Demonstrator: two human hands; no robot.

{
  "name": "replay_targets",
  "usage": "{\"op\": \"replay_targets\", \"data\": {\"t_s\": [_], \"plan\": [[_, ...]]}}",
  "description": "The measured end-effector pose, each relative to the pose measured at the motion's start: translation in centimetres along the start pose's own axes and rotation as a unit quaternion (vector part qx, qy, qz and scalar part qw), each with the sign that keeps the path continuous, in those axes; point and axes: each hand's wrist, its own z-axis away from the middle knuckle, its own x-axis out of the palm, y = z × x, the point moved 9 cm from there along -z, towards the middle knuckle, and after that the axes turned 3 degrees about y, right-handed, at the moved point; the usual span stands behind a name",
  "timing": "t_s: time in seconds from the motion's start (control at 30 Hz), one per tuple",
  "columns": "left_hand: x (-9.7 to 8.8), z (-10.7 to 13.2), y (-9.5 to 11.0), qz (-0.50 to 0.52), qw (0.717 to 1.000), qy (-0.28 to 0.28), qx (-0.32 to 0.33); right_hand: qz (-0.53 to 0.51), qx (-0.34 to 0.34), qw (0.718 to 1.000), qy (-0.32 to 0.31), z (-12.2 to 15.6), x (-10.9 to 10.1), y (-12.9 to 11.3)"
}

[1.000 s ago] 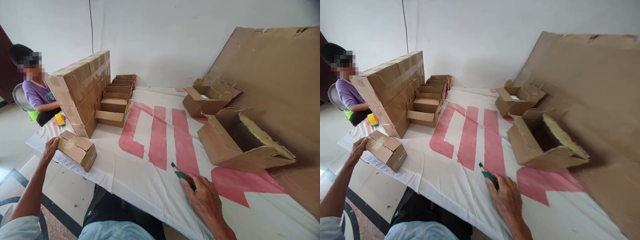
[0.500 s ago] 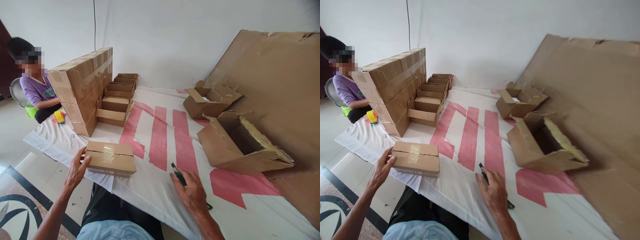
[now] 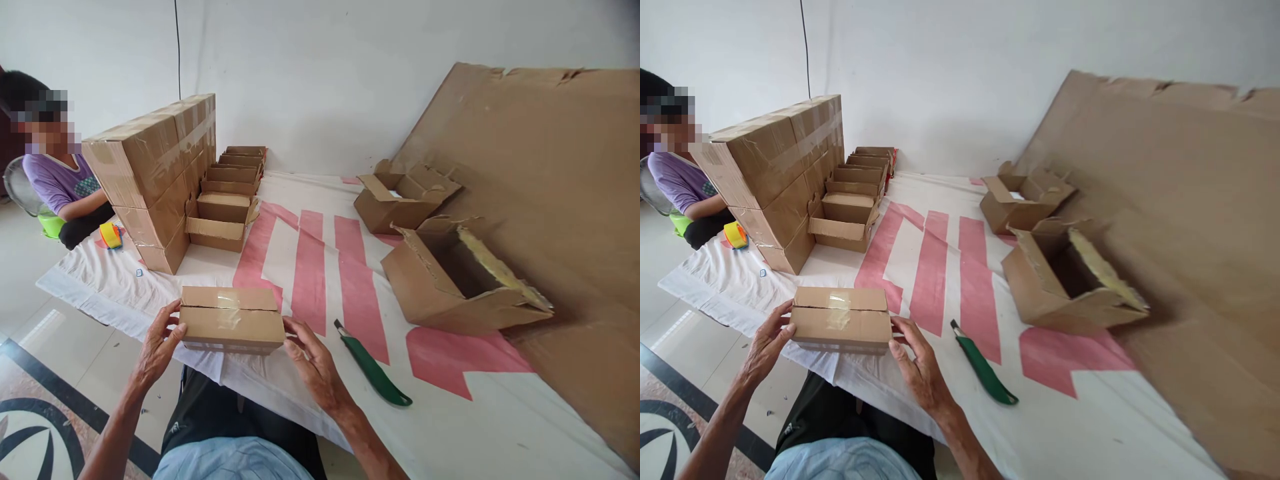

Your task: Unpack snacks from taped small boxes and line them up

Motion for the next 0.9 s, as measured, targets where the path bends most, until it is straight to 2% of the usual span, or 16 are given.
{"op": "replay_targets", "data": {"t_s": [0.13, 0.23, 0.33, 0.4, 0.5, 0.6, 0.7, 0.77, 0.83, 0.9], "plan": [[-0.1, -0.4, 0.1, 0.054, 0.998, -0.014, -0.015, 0.017, -0.001, 1.000, -0.003, -0.4, 0.0, 0.0], [0.0, -1.1, 0.0, 0.114, 0.993, -0.022, -0.028, 0.079, -0.023, 0.997, 0.002, -0.2, -1.3, 0.8], [0.1, -1.7, 0.1, 0.159, 0.986, -0.027, -0.028, 0.230, -0.043, 0.971, 0.055, 0.4, -5.0, 2.8], [0.2, -2.1, 0.1, 0.172, 0.984, -0.029, -0.026, 0.328, -0.015, 0.940, 0.094, 1.2, -8.2, 4.8], [0.3, -2.4, 0.1, 0.185, 0.982, -0.028, -0.022, 0.421, 0.066, 0.901, 0.085, 2.7, -12.0, 8.0], [0.4, -2.5, -0.1, 0.197, 0.980, -0.028, -0.023, 0.464, 0.127, 0.875, 0.060, 4.1, -13.7, 10.1], [0.6, -2.4, -0.3, 0.201, 0.979, -0.033, -0.027, 0.465, 0.136, 0.871, 0.080, 4.3, -14.1, 10.4], [0.7, -2.4, -0.3, 0.203, 0.978, -0.038, -0.026, 0.425, 0.142, 0.885, 0.124, 3.8, -14.4, 10.0], [0.8, -2.4, 0.0, 0.205, 0.978, -0.042, -0.018, 0.331, 0.176, 0.910, 0.177, 3.1, -14.9, 9.7], [0.8, -2.5, 0.3, 0.205, 0.978, -0.043, -0.005, 0.198, 0.219, 0.934, 0.201, 2.2, -14.6, 9.2]]}}
